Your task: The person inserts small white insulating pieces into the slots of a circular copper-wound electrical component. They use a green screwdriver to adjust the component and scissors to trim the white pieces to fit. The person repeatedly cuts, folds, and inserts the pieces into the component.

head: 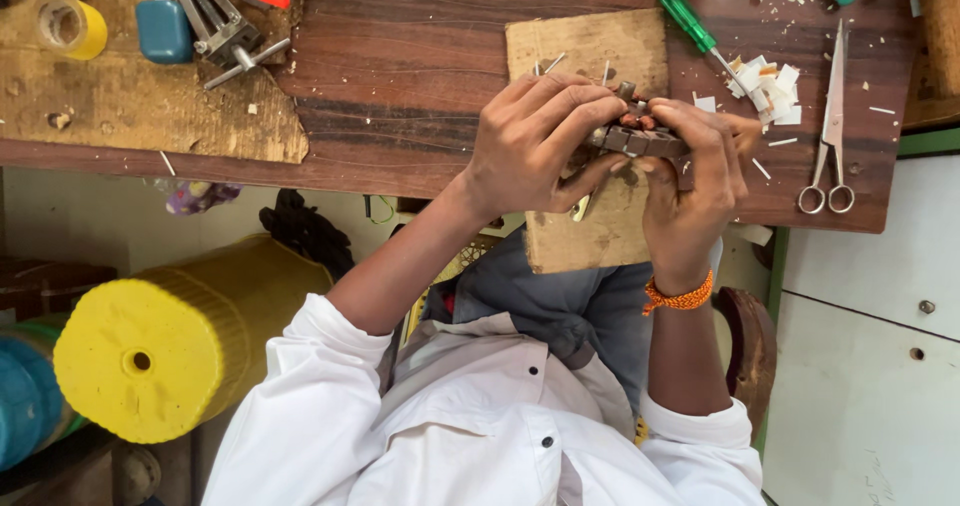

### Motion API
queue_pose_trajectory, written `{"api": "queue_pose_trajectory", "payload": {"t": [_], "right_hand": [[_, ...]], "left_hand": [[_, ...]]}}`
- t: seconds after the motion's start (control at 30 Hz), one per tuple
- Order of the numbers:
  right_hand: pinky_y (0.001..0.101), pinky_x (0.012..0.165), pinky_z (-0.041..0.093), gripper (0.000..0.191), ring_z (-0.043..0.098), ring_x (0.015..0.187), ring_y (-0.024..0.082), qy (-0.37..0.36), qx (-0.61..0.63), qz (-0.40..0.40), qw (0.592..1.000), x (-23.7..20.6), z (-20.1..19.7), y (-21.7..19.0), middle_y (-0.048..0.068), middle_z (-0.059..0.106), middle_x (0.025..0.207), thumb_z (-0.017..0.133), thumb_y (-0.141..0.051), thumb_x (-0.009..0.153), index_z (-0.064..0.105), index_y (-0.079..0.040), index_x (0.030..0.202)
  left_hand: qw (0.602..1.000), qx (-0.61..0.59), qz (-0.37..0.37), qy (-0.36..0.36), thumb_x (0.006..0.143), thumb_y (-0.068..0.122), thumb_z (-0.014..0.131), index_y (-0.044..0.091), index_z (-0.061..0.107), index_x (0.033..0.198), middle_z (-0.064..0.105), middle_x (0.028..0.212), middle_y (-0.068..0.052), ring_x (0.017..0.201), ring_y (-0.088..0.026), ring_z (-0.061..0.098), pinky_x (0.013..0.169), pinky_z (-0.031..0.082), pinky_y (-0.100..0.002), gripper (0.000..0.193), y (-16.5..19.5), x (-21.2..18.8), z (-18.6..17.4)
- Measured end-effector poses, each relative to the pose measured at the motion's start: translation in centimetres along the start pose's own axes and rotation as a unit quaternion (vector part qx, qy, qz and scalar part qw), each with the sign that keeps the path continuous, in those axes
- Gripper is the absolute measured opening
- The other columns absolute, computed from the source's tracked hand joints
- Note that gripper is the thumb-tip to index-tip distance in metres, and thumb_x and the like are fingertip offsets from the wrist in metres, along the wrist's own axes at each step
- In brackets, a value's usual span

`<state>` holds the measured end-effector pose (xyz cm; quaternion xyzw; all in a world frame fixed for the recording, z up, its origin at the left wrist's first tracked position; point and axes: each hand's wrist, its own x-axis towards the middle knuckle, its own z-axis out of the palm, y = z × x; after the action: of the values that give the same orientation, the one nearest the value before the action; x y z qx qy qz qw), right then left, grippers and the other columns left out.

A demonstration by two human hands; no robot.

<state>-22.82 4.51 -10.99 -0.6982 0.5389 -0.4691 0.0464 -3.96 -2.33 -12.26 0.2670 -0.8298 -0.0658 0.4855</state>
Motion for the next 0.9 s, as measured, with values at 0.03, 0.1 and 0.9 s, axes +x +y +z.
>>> {"api": "queue_pose_trajectory", "payload": {"t": [0.03, 0.1, 0.9], "right_hand": [[0.0387, 0.106, 0.049, 0.042, 0.065, 0.117, 0.027, 0.002, 0.008, 0.003, 1.000, 0.0, 0.0, 0.0, 0.010, 0.073, 0.128, 0.062, -0.042, 0.115, 0.067, -0.003, 0.128], [0.0389, 0.107, 0.050, 0.040, 0.067, 0.119, 0.028, 0.003, 0.025, 0.007, 1.000, -0.1, 0.2, 0.0, 0.011, 0.072, 0.128, 0.063, -0.040, 0.117, 0.066, -0.002, 0.128], [0.0339, 0.102, 0.048, 0.046, 0.055, 0.111, 0.021, -0.033, 0.033, 0.164, 0.985, 0.7, -0.9, -1.7, 0.005, 0.074, 0.119, 0.070, -0.039, 0.101, 0.067, -0.004, 0.130]], "left_hand": [[1.000, 0.001, 0.001, -0.001, 0.087, 0.029, 0.085, 0.006, 0.067, 0.120, 0.071, 0.116, -0.008, 0.109, -0.027, 0.070, 0.091, 0.056, -0.040, 0.044, 0.0, 0.0, 0.0], [1.000, 0.004, -0.002, -0.002, 0.087, 0.029, 0.084, 0.006, 0.067, 0.119, 0.071, 0.116, -0.009, 0.110, -0.027, 0.070, 0.092, 0.056, -0.040, 0.043, 0.0, 0.1, -0.1], [0.981, -0.177, -0.062, -0.049, 0.084, 0.028, 0.087, 0.009, 0.065, 0.114, 0.066, 0.107, -0.006, 0.102, -0.026, 0.060, 0.093, 0.047, -0.043, 0.041, -0.9, 0.1, 0.8]]}}
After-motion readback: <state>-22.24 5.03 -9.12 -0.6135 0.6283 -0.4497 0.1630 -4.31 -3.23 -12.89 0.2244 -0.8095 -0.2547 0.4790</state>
